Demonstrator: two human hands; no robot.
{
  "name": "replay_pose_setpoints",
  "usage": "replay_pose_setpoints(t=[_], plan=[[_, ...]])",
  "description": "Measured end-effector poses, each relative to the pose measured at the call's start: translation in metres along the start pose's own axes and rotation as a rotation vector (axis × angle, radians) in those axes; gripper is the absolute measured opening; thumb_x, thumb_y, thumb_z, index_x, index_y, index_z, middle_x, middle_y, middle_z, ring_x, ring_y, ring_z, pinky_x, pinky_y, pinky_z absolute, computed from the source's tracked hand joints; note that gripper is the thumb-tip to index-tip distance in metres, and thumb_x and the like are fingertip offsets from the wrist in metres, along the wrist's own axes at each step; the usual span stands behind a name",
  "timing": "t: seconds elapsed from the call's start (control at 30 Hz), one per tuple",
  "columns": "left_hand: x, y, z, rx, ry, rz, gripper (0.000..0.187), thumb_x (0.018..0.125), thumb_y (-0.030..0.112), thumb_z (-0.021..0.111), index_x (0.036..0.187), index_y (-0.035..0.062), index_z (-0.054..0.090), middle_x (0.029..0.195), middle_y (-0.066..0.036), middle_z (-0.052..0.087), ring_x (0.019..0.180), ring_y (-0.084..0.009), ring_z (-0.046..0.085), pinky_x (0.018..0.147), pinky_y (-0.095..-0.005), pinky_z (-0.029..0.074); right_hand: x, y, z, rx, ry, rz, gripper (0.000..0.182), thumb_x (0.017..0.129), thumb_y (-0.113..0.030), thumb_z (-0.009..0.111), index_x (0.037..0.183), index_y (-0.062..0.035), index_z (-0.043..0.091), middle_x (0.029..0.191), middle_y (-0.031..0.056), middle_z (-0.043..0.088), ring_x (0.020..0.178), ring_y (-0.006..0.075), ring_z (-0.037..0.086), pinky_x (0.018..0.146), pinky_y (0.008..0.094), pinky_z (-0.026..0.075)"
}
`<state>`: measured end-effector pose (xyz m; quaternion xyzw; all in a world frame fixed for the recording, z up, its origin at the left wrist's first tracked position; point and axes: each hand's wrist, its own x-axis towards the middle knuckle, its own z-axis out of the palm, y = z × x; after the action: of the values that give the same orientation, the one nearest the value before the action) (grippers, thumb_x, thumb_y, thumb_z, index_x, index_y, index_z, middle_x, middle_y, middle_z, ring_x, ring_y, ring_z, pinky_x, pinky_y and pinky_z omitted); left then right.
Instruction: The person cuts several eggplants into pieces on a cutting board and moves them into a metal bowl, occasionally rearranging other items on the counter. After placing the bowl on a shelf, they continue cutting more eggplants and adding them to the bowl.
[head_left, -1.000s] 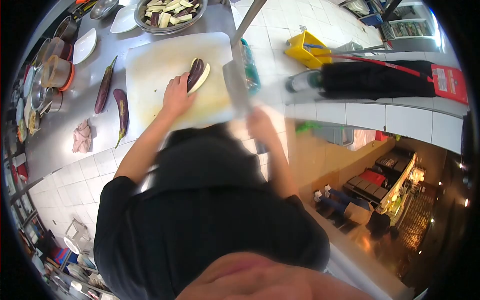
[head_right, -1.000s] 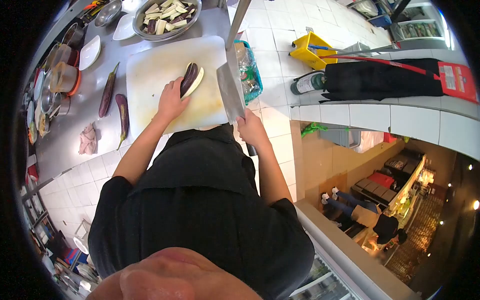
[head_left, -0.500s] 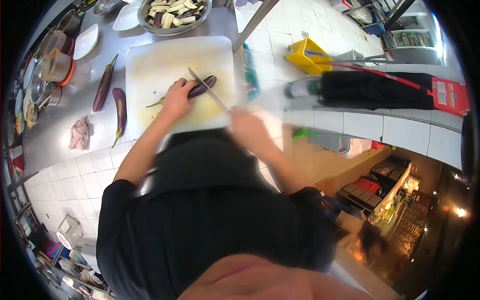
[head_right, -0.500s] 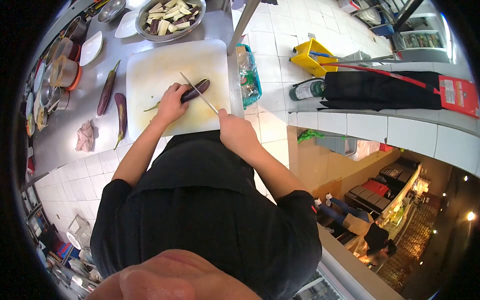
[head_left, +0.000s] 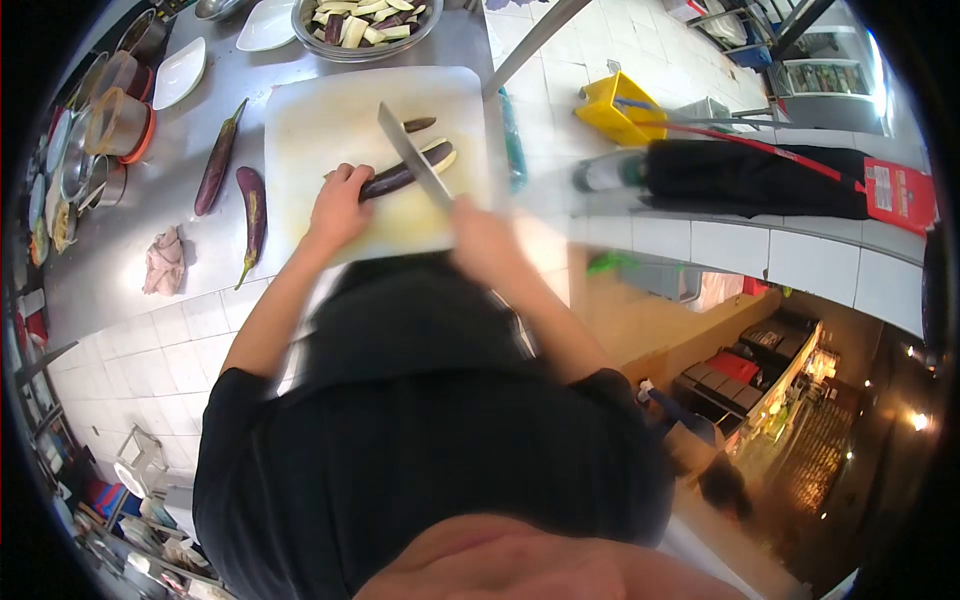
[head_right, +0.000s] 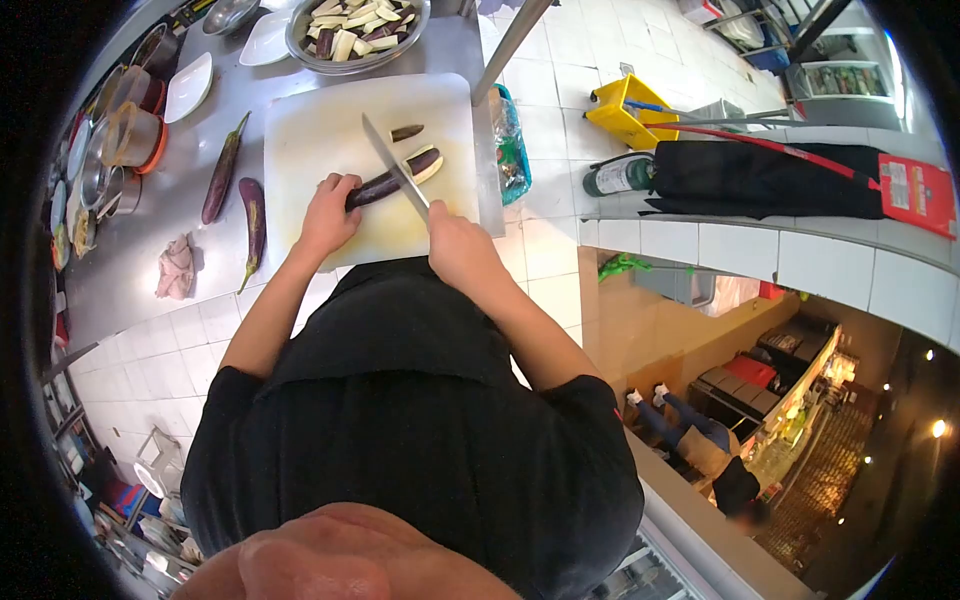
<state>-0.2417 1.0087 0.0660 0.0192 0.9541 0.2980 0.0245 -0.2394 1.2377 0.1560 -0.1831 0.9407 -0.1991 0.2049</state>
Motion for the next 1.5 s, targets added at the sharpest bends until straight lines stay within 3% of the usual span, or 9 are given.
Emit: replay_pose_setpoints(t=[0.33, 0.4, 0.6, 1.2, 1.27, 1.33, 1.43, 1.47, 1.5], plan=[[0.002, 0.001, 0.006, -0.048, -0.026, 0.025, 0.041, 0.068, 0.008, 0.062, 0.109, 0.0114, 0.057, 0.099, -0.014, 0.054, 0.097, -0.0323, 0.053, 0.084, -0.0408, 0.046, -0.019, -0.029, 0.040, -0.011, -0.041, 0.067, 0.012, 0.084, -0.006, 0.039, 0.093, 0.0018, 0.043, 0.074, 0.0251, 0.062, 0.070, 0.0434, 0.061, 0.064, 0.0520, 0.048], [0.003, 0.000, 0.006, -0.059, -0.029, 0.032, 0.040, 0.068, 0.008, 0.062, 0.108, 0.0114, 0.057, 0.098, -0.015, 0.054, 0.097, -0.0327, 0.053, 0.084, -0.0410, 0.046, -0.004, -0.024, 0.063, 0.043, 0.085, 0.023, 0.013, 0.085, -0.006, 0.038, 0.094, 0.0021, 0.043, 0.075, 0.0259, 0.062, 0.071, 0.0433, 0.062, 0.065, 0.0523, 0.048], [-0.016, -0.015, -0.011, -0.169, 0.035, 0.013, 0.034, 0.069, 0.007, 0.061, 0.102, 0.0092, 0.054, 0.095, -0.015, 0.053, 0.095, -0.0351, 0.054, 0.082, -0.0436, 0.046, 0.001, -0.039, 0.043, 0.009, 0.064, 0.088, 0.014, 0.084, -0.005, 0.041, 0.096, 0.0022, 0.043, 0.074, 0.0267, 0.061, 0.072, 0.0433, 0.062, 0.065, 0.0523, 0.048], [-0.036, -0.038, -0.005, -0.235, 0.054, 0.002, 0.017, 0.070, 0.001, 0.056, 0.087, 0.0047, 0.056, 0.074, -0.015, 0.057, 0.071, -0.0349, 0.058, 0.066, -0.0417, 0.047, 0.002, -0.036, 0.090, 0.113, -0.051, -0.002, 0.016, 0.085, -0.007, 0.044, 0.098, 0.0026, 0.042, 0.072, 0.0281, 0.060, 0.075, 0.0448, 0.060, 0.068, 0.0528, 0.047], [-0.044, -0.032, -0.011, -0.288, 0.062, -0.174, 0.013, 0.071, 0.002, 0.057, 0.084, 0.0042, 0.056, 0.070, -0.013, 0.057, 0.064, -0.0302, 0.057, 0.062, -0.0374, 0.047, -0.007, -0.037, 0.053, 0.164, -0.023, 0.019, 0.017, 0.086, -0.008, 0.045, 0.099, 0.0024, 0.042, 0.072, 0.0282, 0.060, 0.075, 0.0449, 0.060, 0.068, 0.0532, 0.047], [-0.052, -0.015, -0.008, -0.366, 0.081, -0.154, 0.013, 0.072, 0.002, 0.058, 0.084, 0.0041, 0.056, 0.069, -0.012, 0.057, 0.062, -0.0280, 0.056, 0.061, -0.0362, 0.046, -0.024, -0.029, 0.019, 0.283, 0.062, 0.078, 0.019, 0.087, -0.010, 0.047, 0.100, 0.0021, 0.041, 0.073, 0.0287, 0.059, 0.074, 0.0458, 0.059, 0.068, 0.0540, 0.046], [-0.026, 0.046, 0.005, -0.431, 0.037, 0.040, 0.011, 0.073, 0.004, 0.059, 0.084, 0.0037, 0.056, 0.070, -0.012, 0.056, 0.063, -0.0268, 0.056, 0.059, -0.0354, 0.046, -0.041, 0.020, -0.012, 0.307, 0.367, 0.097, 0.022, 0.087, -0.011, 0.050, 0.103, 0.0022, 0.041, 0.073, 0.0308, 0.057, 0.073, 0.0491, 0.056, 0.065, 0.0551, 0.043], [-0.004, 0.061, 0.024, -0.419, 0.049, 0.179, 0.015, 0.072, 0.003, 0.061, 0.086, 0.0016, 0.056, 0.069, -0.008, 0.053, 0.060, -0.0178, 0.052, 0.057, -0.0302, 0.043, -0.047, 0.033, -0.025, 0.263, 0.403, 0.150, 0.022, 0.088, -0.010, 0.051, 0.103, 0.0023, 0.041, 0.073, 0.0312, 0.057, 0.074, 0.0495, 0.056, 0.064, 0.0540, 0.044], [0.013, 0.092, 0.033, -0.398, 0.021, 0.158, 0.013, 0.071, 0.004, 0.061, 0.082, 0.0016, 0.054, 0.071, -0.012, 0.054, 0.063, -0.0238, 0.054, 0.058, -0.0338, 0.044, -0.054, 0.044, -0.037, 0.263, 0.476, 0.189, 0.021, 0.088, -0.011, 0.051, 0.102, 0.0021, 0.042, 0.075, 0.0316, 0.057, 0.075, 0.0501, 0.056, 0.064, 0.0530, 0.044]])
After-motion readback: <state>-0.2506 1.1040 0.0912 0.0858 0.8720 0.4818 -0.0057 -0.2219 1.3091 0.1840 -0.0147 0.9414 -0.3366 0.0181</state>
